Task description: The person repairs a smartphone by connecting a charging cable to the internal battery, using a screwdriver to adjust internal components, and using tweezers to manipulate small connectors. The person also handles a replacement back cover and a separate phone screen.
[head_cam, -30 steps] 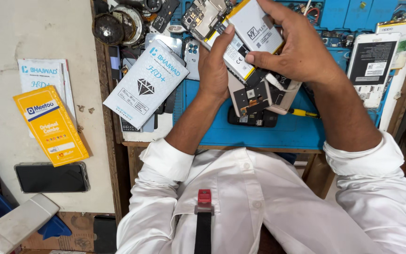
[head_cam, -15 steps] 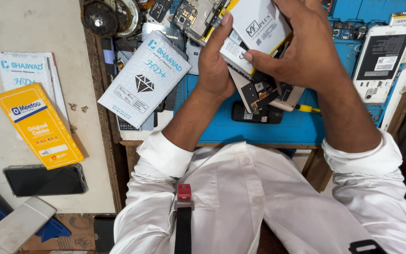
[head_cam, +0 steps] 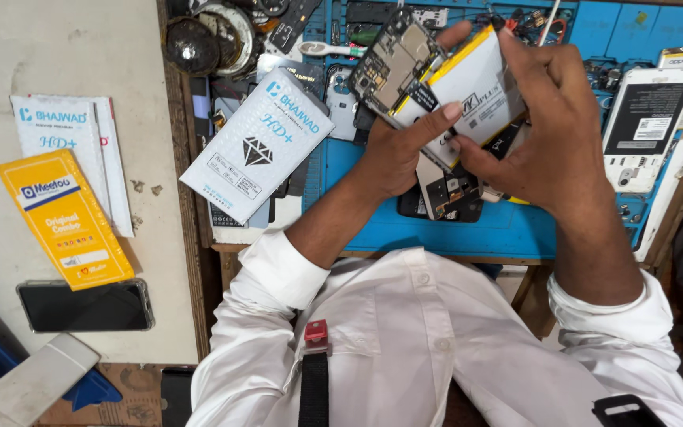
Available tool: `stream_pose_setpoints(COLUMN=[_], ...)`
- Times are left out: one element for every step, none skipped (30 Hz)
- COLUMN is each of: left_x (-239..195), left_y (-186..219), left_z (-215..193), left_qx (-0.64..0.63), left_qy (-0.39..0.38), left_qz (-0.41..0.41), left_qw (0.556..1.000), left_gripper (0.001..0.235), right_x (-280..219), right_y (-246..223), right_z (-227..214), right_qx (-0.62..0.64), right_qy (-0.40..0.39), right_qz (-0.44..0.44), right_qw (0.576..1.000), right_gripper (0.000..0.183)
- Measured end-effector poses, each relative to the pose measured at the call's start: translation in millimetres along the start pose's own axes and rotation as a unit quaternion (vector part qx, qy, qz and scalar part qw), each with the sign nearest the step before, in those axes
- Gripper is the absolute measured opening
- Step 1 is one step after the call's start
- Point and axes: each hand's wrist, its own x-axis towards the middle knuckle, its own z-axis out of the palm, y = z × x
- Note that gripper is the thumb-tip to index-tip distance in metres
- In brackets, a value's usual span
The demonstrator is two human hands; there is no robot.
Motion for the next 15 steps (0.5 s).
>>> stream_pose_setpoints(left_x=[1, 1, 0, 0, 0, -1, -2, -1, -2, -2, -2, -4, -5, -7, -9], left_y=[0, -1, -2, -2, -3, -4, -5, -6, -7, -9, -11, -13, -17, -21, -27], left_z=[1, 2, 2, 3, 3, 4, 5, 5, 5, 4, 2, 0, -4, -8, -10], left_qx=[-0.006, -0.011, -0.025, -0.032, -0.040, -0.042, -0.041, -0.039, -0.033, -0.032, -0.031, -0.033, -0.036, -0.035, -0.035], left_qy=[-0.002, -0.003, -0.005, -0.005, -0.004, -0.002, 0.001, 0.003, 0.005, 0.007, 0.009, 0.012, 0.015, 0.035, 0.054], left_qz=[-0.006, -0.012, -0.026, -0.037, -0.048, -0.058, -0.063, -0.067, -0.065, -0.065, -0.064, -0.066, -0.067, -0.083, -0.100], left_qw=[1.000, 1.000, 0.999, 0.999, 0.998, 0.997, 0.997, 0.997, 0.997, 0.997, 0.997, 0.997, 0.997, 0.995, 0.993], left_gripper=[0.062, 0.062, 0.062, 0.063, 0.063, 0.063, 0.063, 0.063, 0.063, 0.062, 0.062, 0.062, 0.061, 0.056, 0.051], right_x=[0, 0, 0, 1, 3, 5, 6, 8, 10, 13, 15, 18, 22, 25, 29], right_y=[-1, -2, -3, -3, -1, 2, 4, 7, 8, 10, 11, 10, 11, 11, 11], right_z=[-2, -3, -6, -9, -11, -13, -15, -15, -15, -15, -13, -10, -9, -6, -4], right_qx=[0.003, 0.016, 0.029, 0.042, 0.050, 0.057, 0.064, 0.053, 0.042, 0.031, 0.054, 0.078, 0.086, 0.096, 0.089], right_qy=[0.003, 0.004, 0.005, 0.007, 0.014, 0.020, 0.027, 0.035, 0.042, 0.049, 0.045, 0.040, 0.034, 0.026, 0.017], right_qz=[0.002, 0.013, 0.024, 0.036, 0.028, 0.022, 0.017, 0.000, -0.017, -0.035, -0.032, -0.031, -0.039, -0.046, -0.063], right_qw=[1.000, 1.000, 0.999, 0.998, 0.998, 0.998, 0.997, 0.998, 0.998, 0.998, 0.997, 0.996, 0.995, 0.994, 0.994], right_gripper=[0.089, 0.088, 0.086, 0.085, 0.080, 0.074, 0.069, 0.061, 0.054, 0.046, 0.038, 0.029, 0.023, 0.018, 0.015])
